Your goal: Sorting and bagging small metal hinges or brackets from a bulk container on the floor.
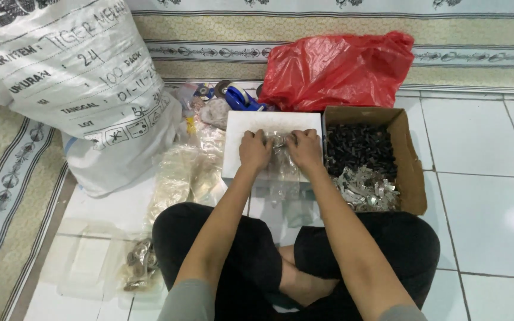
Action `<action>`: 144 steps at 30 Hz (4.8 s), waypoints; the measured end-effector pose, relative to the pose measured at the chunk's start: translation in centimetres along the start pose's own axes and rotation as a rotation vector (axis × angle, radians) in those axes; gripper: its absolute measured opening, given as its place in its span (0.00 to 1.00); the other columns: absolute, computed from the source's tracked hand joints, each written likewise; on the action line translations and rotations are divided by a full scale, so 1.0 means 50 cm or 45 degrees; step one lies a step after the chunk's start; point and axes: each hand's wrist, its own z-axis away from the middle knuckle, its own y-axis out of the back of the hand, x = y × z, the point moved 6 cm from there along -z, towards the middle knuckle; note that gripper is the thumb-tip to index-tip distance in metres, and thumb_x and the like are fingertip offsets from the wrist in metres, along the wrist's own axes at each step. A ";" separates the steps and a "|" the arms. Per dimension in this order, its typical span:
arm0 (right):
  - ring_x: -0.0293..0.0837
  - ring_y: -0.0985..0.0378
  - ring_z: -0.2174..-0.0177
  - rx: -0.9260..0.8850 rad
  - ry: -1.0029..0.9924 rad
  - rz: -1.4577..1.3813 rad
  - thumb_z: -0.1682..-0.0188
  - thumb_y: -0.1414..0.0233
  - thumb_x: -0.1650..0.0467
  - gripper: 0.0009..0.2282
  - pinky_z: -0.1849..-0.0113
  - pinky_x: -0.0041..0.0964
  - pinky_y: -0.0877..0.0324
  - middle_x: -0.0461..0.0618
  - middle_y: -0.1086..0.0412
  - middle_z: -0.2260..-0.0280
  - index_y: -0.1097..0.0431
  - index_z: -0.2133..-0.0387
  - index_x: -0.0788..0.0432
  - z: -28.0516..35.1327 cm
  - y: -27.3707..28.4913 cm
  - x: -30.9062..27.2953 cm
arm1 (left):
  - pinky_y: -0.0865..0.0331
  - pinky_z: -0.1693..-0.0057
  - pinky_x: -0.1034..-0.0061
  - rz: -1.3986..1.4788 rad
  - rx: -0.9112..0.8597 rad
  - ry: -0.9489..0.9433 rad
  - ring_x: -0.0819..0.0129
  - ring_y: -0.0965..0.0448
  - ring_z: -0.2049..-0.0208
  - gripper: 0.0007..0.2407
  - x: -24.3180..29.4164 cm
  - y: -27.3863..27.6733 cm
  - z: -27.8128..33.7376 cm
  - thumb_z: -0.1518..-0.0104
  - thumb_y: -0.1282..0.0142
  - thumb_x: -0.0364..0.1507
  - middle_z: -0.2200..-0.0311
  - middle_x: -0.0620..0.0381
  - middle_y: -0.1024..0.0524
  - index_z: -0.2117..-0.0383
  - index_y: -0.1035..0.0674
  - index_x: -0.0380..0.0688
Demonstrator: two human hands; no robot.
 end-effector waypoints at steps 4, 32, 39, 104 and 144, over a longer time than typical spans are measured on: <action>0.54 0.28 0.50 -0.064 0.014 -0.064 0.59 0.36 0.59 0.19 0.50 0.50 0.31 0.47 0.35 0.55 0.27 0.55 0.46 -0.055 -0.055 0.038 | 0.32 0.47 0.60 0.182 -0.034 -0.029 0.51 0.23 0.53 0.13 -0.003 -0.047 -0.040 0.39 0.46 0.34 0.58 0.47 0.26 0.51 0.22 0.42; 0.36 0.21 0.75 0.069 -0.173 -0.935 0.56 0.35 0.73 0.11 0.70 0.30 0.26 0.46 0.22 0.72 0.23 0.60 0.54 -0.061 0.013 0.032 | 0.26 0.42 0.54 0.798 -0.141 0.058 0.42 0.23 0.45 0.23 -0.010 -0.036 -0.053 0.48 0.37 0.24 0.50 0.35 0.22 0.42 0.24 0.43; 0.57 0.20 0.56 0.210 -0.005 -0.711 0.49 0.41 0.75 0.14 0.56 0.49 0.23 0.64 0.25 0.58 0.28 0.50 0.65 0.010 0.078 -0.037 | 0.37 0.33 0.46 0.520 0.249 -0.144 0.31 0.36 0.38 0.26 0.052 0.061 0.004 0.43 0.40 0.24 0.42 0.26 0.36 0.36 0.34 0.33; 0.55 0.22 0.59 -0.181 0.123 -0.815 0.49 0.52 0.76 0.11 0.56 0.49 0.29 0.62 0.23 0.61 0.23 0.57 0.61 0.169 0.077 -0.032 | 0.27 0.44 0.61 0.736 -0.224 0.052 0.54 0.21 0.51 0.12 0.007 -0.024 0.132 0.42 0.48 0.29 0.59 0.49 0.19 0.55 0.17 0.51; 0.60 0.18 0.68 0.296 0.251 0.291 0.42 0.51 0.58 0.15 0.60 0.52 0.31 0.61 0.26 0.78 0.32 0.69 0.57 0.077 0.002 -0.046 | 0.44 0.31 0.54 -0.297 0.685 -0.858 0.41 0.35 0.35 0.19 0.109 -0.026 0.182 0.41 0.55 0.23 0.39 0.32 0.33 0.42 0.29 0.29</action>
